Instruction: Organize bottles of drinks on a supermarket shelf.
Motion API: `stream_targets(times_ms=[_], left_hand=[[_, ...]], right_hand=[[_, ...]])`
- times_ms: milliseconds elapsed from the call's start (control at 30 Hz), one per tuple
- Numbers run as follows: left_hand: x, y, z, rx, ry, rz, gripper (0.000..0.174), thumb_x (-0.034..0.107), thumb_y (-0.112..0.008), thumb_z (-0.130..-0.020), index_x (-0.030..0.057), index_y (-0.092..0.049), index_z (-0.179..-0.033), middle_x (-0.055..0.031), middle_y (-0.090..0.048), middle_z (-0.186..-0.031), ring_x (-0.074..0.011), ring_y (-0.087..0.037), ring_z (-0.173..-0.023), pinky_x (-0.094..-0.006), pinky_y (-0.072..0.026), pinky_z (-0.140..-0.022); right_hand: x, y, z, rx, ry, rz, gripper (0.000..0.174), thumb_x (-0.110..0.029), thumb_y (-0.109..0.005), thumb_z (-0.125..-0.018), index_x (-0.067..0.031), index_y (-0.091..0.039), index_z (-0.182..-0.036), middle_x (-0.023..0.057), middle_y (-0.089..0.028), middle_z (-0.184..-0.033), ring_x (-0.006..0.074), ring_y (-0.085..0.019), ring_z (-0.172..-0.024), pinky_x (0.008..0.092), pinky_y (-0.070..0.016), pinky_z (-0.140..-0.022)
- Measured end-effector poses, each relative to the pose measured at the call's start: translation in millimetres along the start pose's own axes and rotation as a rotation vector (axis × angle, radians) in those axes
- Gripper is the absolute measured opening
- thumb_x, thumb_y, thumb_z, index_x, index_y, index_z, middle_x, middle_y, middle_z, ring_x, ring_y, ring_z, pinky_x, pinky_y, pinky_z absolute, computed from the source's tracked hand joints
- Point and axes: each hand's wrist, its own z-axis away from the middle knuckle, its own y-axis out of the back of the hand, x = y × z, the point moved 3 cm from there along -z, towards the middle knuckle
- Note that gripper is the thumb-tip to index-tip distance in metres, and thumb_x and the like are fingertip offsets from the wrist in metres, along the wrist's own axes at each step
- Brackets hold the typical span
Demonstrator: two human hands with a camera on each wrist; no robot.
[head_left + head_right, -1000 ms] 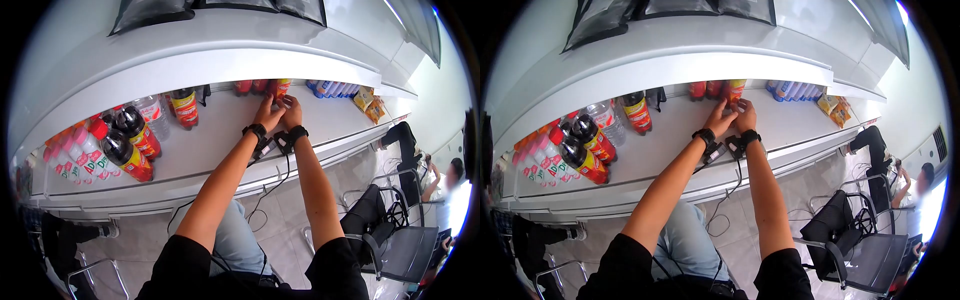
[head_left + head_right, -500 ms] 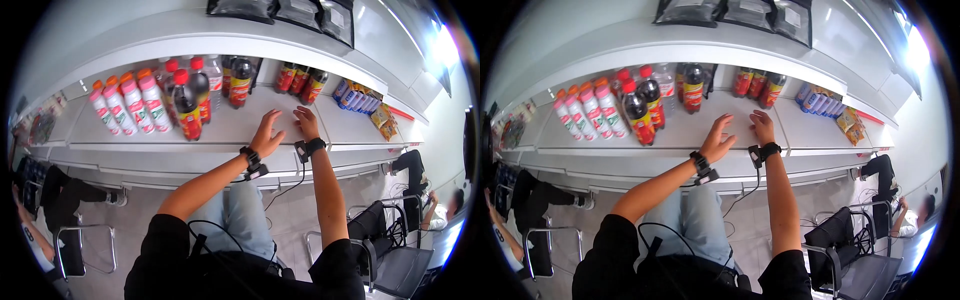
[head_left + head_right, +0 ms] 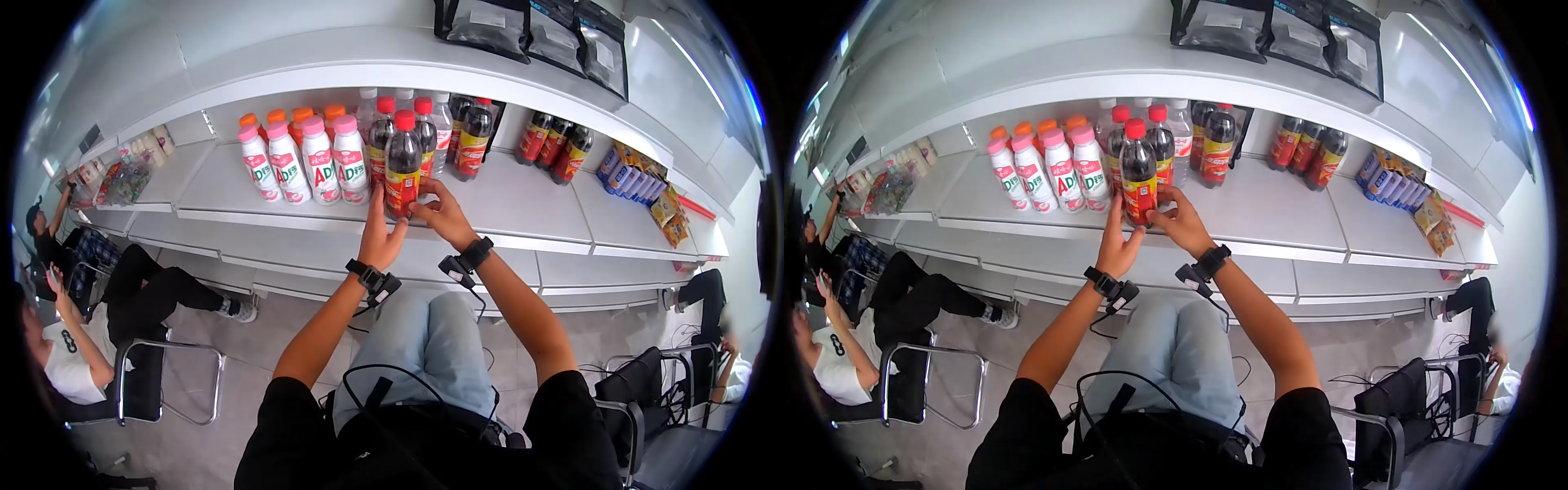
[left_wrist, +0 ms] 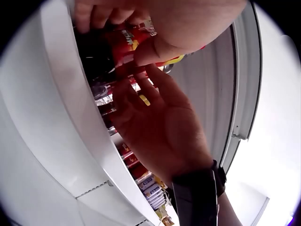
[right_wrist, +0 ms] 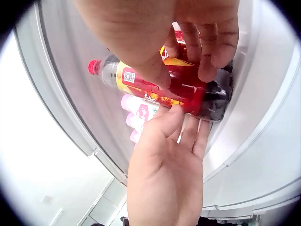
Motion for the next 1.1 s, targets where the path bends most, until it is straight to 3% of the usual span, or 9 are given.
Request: stream_targets(times_ms=[200, 300, 433, 700, 733, 800, 933, 1033, 1100], left_hand=[[3.3, -8.9, -2.7, -0.085, 0.086, 0.083, 0.063, 0.001, -0.059, -0.086, -0.0030, -0.030, -0.142, -0.0189, -0.055, -0.124, -0.0266, -0.060, -0.110, -0.0360, -0.0474, -0.095], [20.0, -36.1, -5.0, -0.166, 0.061, 0.193, 0.057, 0.000, -0.061, -0.086, -0.0024, -0.035, -0.137, -0.0184, -0.055, -0.125, -0.0259, -0.060, -0.110, -0.0361, -0.0476, -0.095], [34.3, -89.7, -18.9, -0.352, 0.097, 0.324, 0.058, -0.001, -0.066, -0.084, -0.0010, -0.035, -0.133, -0.0162, -0.053, -0.127, -0.0236, -0.059, -0.113, -0.0340, -0.0501, -0.094], [43.6, -238.7, -77.2, -0.457, 0.069, 0.365, 0.054, 0.001, -0.071, -0.080, -0.0013, -0.038, -0.123, -0.0165, -0.055, -0.120, -0.0272, -0.061, -0.112, -0.0350, -0.0540, -0.092], [32.7, -258.0, -82.7, -0.395, -0.013, 0.282, 0.051, 0.002, -0.073, -0.077, -0.0007, -0.043, -0.118, -0.0150, -0.058, -0.114, -0.0245, -0.063, -0.105, -0.0345, -0.0548, -0.088], [-1.9, -297.4, -90.5, -0.378, 0.053, 0.206, 0.046, 0.007, -0.074, -0.080, 0.0014, -0.045, -0.115, -0.0121, -0.060, -0.108, -0.0216, -0.064, -0.099, -0.0328, -0.0566, -0.078], [-7.4, -330.5, -111.5, -0.378, 0.291, 0.207, 0.032, 0.008, -0.072, -0.082, 0.0021, -0.053, -0.108, -0.0082, -0.063, -0.098, -0.0188, -0.065, -0.090, -0.0304, -0.0572, -0.068], [-6.9, -346.9, -114.9, -0.417, 0.421, 0.396, 0.028, 0.006, -0.065, -0.086, 0.0008, -0.057, -0.112, -0.0089, -0.064, -0.102, -0.0173, -0.066, -0.089, -0.0298, -0.0567, -0.072], [-6.6, -358.0, -117.7, -0.449, 0.285, 0.376, 0.032, 0.005, -0.059, -0.088, 0.0014, -0.057, -0.119, -0.0108, -0.064, -0.109, -0.0180, -0.066, -0.093, -0.0304, -0.0560, -0.077]], right_hand=[[5.5, 24.3, 12.2, -0.079, 0.047, 0.040, 0.058, -0.019, -0.071, -0.086, -0.0056, -0.044, -0.136, 0.0048, -0.054, -0.123, 0.0099, -0.059, -0.084, 0.0246, -0.0490, -0.063], [11.0, 54.0, 30.6, -0.008, 0.138, 0.124, 0.060, -0.015, -0.074, -0.084, -0.0021, -0.045, -0.135, 0.0103, -0.056, -0.120, 0.0148, -0.061, -0.084, 0.0276, -0.0520, -0.074], [13.4, 113.8, 61.9, 0.082, 0.075, 0.137, 0.058, -0.015, -0.073, -0.085, -0.0022, -0.047, -0.135, 0.0099, -0.057, -0.119, 0.0139, -0.060, -0.087, 0.0271, -0.0516, -0.076], [41.3, 230.3, 77.9, 0.561, 0.032, 0.156, 0.036, -0.016, -0.066, -0.091, -0.0025, -0.052, -0.121, 0.0067, -0.058, -0.115, 0.0136, -0.062, -0.088, 0.0250, -0.0516, -0.064], [48.6, 240.6, 75.8, 0.596, 0.026, 0.144, 0.033, -0.015, -0.067, -0.090, -0.0025, -0.053, -0.117, 0.0060, -0.059, -0.113, 0.0133, -0.062, -0.087, 0.0252, -0.0518, -0.064], [60.3, 259.2, 68.3, 0.661, 0.020, 0.113, 0.028, -0.013, -0.068, -0.089, -0.0024, -0.056, -0.111, 0.0047, -0.060, -0.107, 0.0128, -0.061, -0.086, 0.0257, -0.0520, -0.064], [73.2, 280.0, 56.7, 0.649, -0.005, 0.037, 0.031, -0.010, -0.067, -0.088, -0.0019, -0.057, -0.117, 0.0064, -0.063, -0.102, 0.0139, -0.062, -0.088, 0.0267, -0.0548, -0.067], [74.1, 282.5, 50.5, 0.587, -0.028, -0.033, 0.040, -0.010, -0.066, -0.089, -0.0019, -0.054, -0.127, 0.0089, -0.066, -0.103, 0.0148, -0.064, -0.090, 0.0270, -0.0557, -0.067], [74.4, 287.3, 47.7, 0.531, -0.078, -0.013, 0.047, -0.012, -0.065, -0.090, -0.0025, -0.050, -0.134, 0.0092, -0.064, -0.111, 0.0157, -0.064, -0.093, 0.0266, -0.0561, -0.067]])
